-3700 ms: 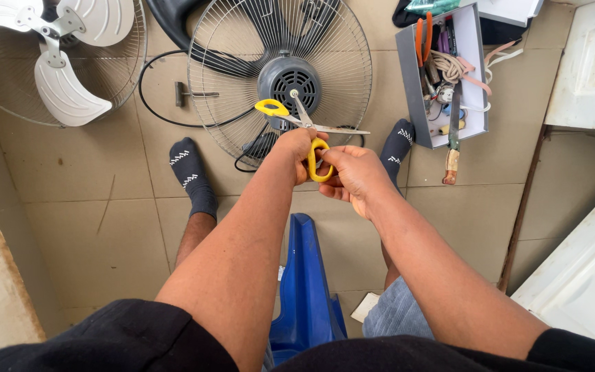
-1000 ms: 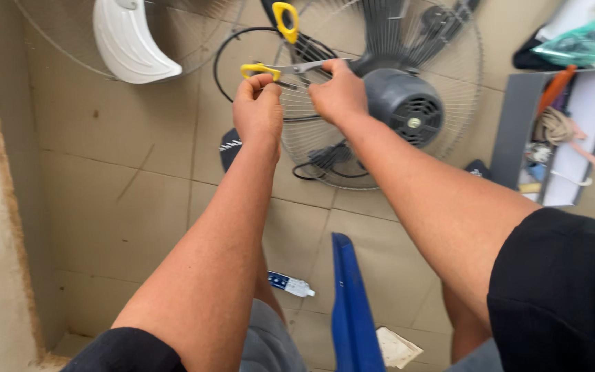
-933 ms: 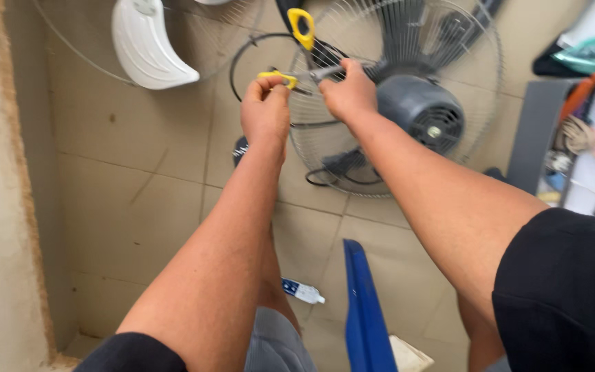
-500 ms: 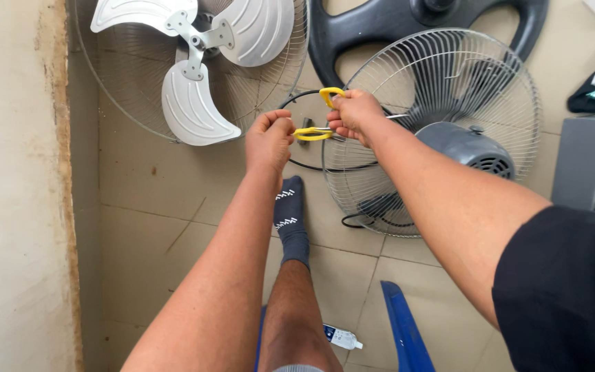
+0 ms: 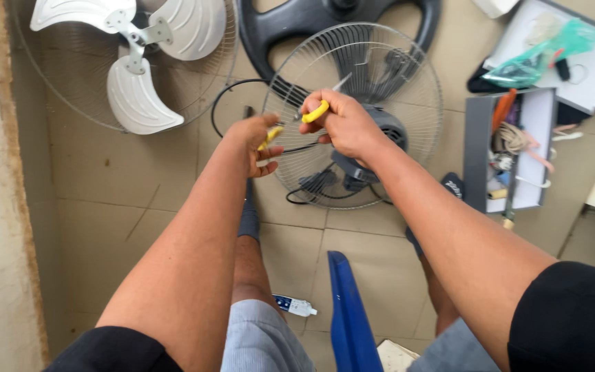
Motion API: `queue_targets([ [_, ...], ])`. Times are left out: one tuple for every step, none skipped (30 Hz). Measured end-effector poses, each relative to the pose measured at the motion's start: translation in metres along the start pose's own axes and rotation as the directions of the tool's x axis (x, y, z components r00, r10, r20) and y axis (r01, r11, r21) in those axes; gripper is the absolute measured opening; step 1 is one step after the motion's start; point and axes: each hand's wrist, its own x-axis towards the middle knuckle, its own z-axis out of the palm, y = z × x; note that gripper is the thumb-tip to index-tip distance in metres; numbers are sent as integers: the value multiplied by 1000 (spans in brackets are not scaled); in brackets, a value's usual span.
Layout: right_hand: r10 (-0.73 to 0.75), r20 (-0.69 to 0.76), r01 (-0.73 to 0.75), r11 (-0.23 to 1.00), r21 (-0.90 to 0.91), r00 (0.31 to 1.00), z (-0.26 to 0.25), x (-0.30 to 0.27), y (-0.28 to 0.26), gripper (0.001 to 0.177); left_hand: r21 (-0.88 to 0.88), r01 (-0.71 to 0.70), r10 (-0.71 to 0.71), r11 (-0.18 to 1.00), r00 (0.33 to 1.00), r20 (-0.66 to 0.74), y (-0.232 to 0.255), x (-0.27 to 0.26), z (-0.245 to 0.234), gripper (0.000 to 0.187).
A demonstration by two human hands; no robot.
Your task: The person uses yellow-handled scissors to pry and loosen a screw on the central hub of a standing fan. They then switch to a socket wrench to unscrew the fastener and remove the front wire cage from the fan assembly.
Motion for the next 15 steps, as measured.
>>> queue_targets([
  [9,3,-9,1000,10,1000,-12,-13,-1,11,174,-34,35,984,999,0,-3,3,12,36],
  [19,11,-19,999,27,1000,-22,-28,0,13,345,-63,68,936,998,-3,-11,7,23,40],
  [28,19,-28,999,45,999,-33,-44,3,15,506,-88,101,858,995,1,-21,13,33,45],
  [32,9,-33,996,88,999,-42,-58,8,15,633,-195,175,749,980,95,-30,19,42,45],
  [38,0,-37,991,131,999,-51,-73,14,16,732,-299,229,612,953,198,-38,22,53,46],
  [51,-5,-49,983,178,999,-61,-87,19,17,800,-390,252,456,919,305,-45,20,61,47],
  [26,1,-26,979,204,1000,-72,-99,22,17,769,-387,193,509,922,337,-49,14,69,48],
  [-3,1,2,974,228,1000,-82,-111,26,17,736,-384,138,557,917,374,-53,4,78,49],
  [-32,-1,31,967,252,1000,-89,-120,30,17,703,-376,85,603,907,412,-56,-8,86,50],
  [3,-22,3,964,266,1000,-97,-130,31,17,641,-367,98,674,904,416,-56,-22,94,47],
  [37,-43,-23,959,281,998,-105,-140,33,17,572,-356,111,739,902,418,-55,-36,102,44],
  [78,-59,-57,953,298,995,-109,-153,35,18,497,-336,118,800,901,418,-58,-50,110,41],
  [122,-80,-85,928,363,989,-111,-168,40,20,482,-279,72,831,912,404,-60,-60,118,37],
  [153,-99,-98,901,423,983,-113,-178,46,24,462,-234,40,855,919,391,-59,-64,128,33],
  [185,-116,-107,870,481,976,-115,-185,52,30,441,-188,7,877,925,379,-58,-65,138,30],
])
